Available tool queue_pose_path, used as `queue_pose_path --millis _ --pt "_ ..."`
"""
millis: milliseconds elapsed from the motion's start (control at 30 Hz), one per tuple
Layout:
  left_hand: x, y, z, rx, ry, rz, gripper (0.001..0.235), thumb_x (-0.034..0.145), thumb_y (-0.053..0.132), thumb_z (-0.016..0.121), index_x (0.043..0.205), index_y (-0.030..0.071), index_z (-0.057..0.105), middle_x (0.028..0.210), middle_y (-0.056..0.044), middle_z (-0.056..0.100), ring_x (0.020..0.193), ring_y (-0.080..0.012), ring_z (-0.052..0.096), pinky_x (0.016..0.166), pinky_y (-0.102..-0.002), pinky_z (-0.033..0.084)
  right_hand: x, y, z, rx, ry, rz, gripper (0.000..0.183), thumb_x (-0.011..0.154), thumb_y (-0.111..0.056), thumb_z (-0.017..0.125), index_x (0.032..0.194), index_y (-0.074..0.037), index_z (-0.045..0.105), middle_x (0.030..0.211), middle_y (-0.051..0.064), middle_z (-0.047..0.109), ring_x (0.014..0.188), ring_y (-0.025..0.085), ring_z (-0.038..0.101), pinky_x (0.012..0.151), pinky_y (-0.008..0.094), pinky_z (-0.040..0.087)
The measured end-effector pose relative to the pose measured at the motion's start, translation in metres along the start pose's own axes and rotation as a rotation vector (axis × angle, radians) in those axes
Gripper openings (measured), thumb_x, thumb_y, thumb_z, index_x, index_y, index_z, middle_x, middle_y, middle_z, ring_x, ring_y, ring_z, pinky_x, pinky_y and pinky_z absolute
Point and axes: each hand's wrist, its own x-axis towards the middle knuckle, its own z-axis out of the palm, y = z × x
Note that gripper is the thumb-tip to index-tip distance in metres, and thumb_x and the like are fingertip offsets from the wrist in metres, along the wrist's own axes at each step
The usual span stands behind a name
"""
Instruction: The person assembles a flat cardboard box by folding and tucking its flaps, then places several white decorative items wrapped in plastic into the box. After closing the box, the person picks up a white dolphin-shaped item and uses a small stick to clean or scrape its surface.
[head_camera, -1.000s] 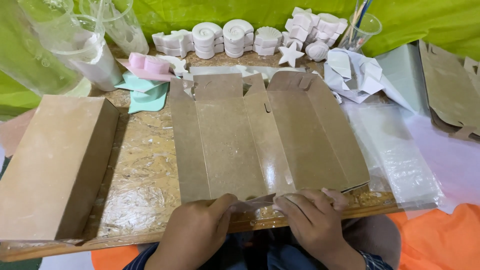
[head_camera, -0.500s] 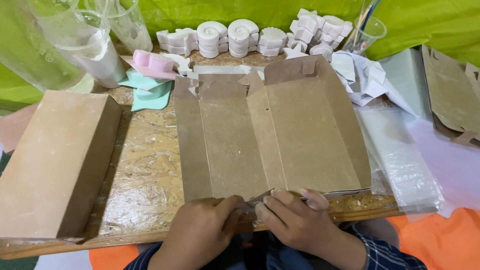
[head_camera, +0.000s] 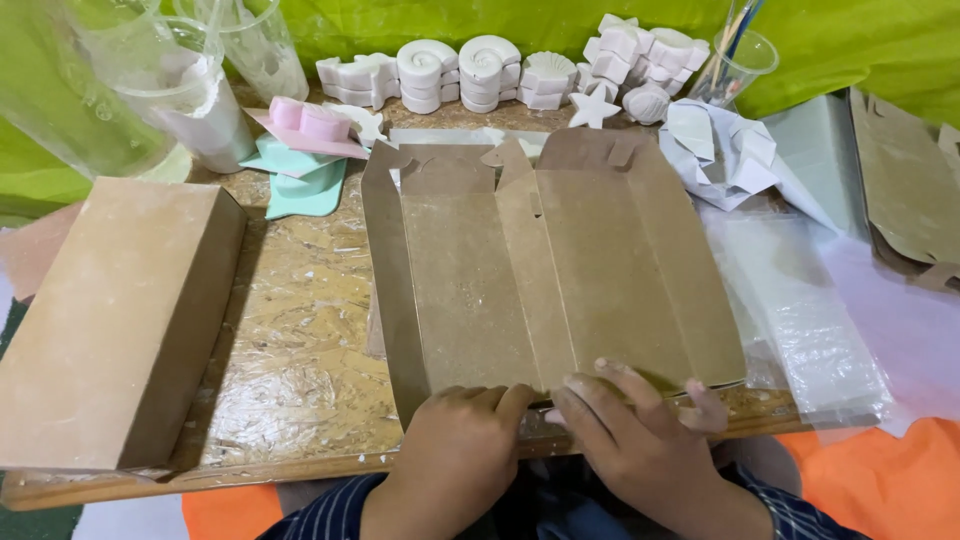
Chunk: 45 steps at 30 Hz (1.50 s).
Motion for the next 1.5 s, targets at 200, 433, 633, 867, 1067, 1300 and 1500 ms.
queue_pose_path --millis 200,433,633,867,1067,1300,1500 --pt "0.001 0.004 -0.013 -0.12 -0.055 -0.043 0.041 0.079 0.004 0.062 0.12 0.012 0.062 0.084 -0.014 0.072 0.063 -0.0396 0.068 0.047 -0.052 0.054 -0.007 0.0 -0.001 0.1 -0.025 -0.032 0.016 0.102 -0.022 0.061 0.097 -0.034 0.07 0.098 -0.012 0.067 0.109 0.016 0.067 0.114 0.049 0.009" --pt "0.003 -0.003 -0.018 -0.37 -0.005 -0.083 0.041 0.073 -0.004 0.061 0.113 0.004 0.067 0.097 -0.014 0.062 0.079 -0.0381 0.064 0.069 -0.047 0.055 0.006 0.006 0.002 0.135 0.066 -0.046 0.019 0.104 -0.022 0.057 0.103 -0.035 0.071 0.096 -0.013 0.068 0.096 0.01 0.067 0.117 0.044 0.007" --pt "0.009 -0.001 -0.017 -0.396 0.018 -0.06 0.045 0.07 -0.012 0.057 0.112 0.002 0.068 0.096 -0.016 0.064 0.081 -0.0377 0.065 0.074 -0.044 0.055 0.012 0.001 0.008 0.136 0.128 -0.093 0.017 0.098 -0.023 0.068 0.085 -0.034 0.066 0.092 -0.013 0.067 0.094 0.007 0.065 0.115 0.041 0.009" --pt "0.018 0.001 -0.033 -0.428 -0.043 -0.129 0.023 0.089 0.001 0.053 0.104 0.006 0.07 0.086 -0.014 0.066 0.073 -0.0342 0.066 0.067 -0.042 0.053 0.01 -0.003 0.013 0.123 0.157 -0.102 0.017 0.101 -0.029 0.064 0.085 -0.033 0.064 0.098 -0.016 0.069 0.101 0.006 0.062 0.117 0.04 0.007" --pt "0.018 0.0 -0.033 -0.47 -0.082 -0.111 0.014 0.091 0.008 0.058 0.101 0.005 0.068 0.089 -0.015 0.071 0.081 -0.035 0.069 0.075 -0.043 0.053 -0.007 -0.004 0.008 0.041 0.12 0.017 0.013 0.102 -0.049 0.068 0.114 -0.044 0.071 0.125 -0.018 0.065 0.125 0.012 0.047 0.119 0.047 0.004" --pt "0.005 0.006 -0.036 -0.109 0.191 0.118 0.02 0.09 0.006 0.065 0.109 0.005 0.071 0.107 -0.01 0.071 0.092 -0.0322 0.066 0.08 -0.047 0.05 -0.009 -0.009 0.01 0.025 0.072 0.071 0.004 0.099 -0.037 0.075 0.097 -0.037 0.072 0.126 -0.013 0.068 0.125 0.02 0.049 0.117 0.052 0.006" --pt "-0.042 -0.03 -0.088 -0.07 0.143 0.206 0.036 0.073 -0.001 0.05 0.103 0.011 0.065 0.126 -0.007 0.069 0.121 -0.031 0.061 0.106 -0.053 0.039 -0.009 -0.008 0.007 -0.021 0.028 0.097 0.017 0.096 -0.032 0.08 0.087 -0.035 0.067 0.126 -0.013 0.069 0.124 0.025 0.051 0.116 0.054 0.009"
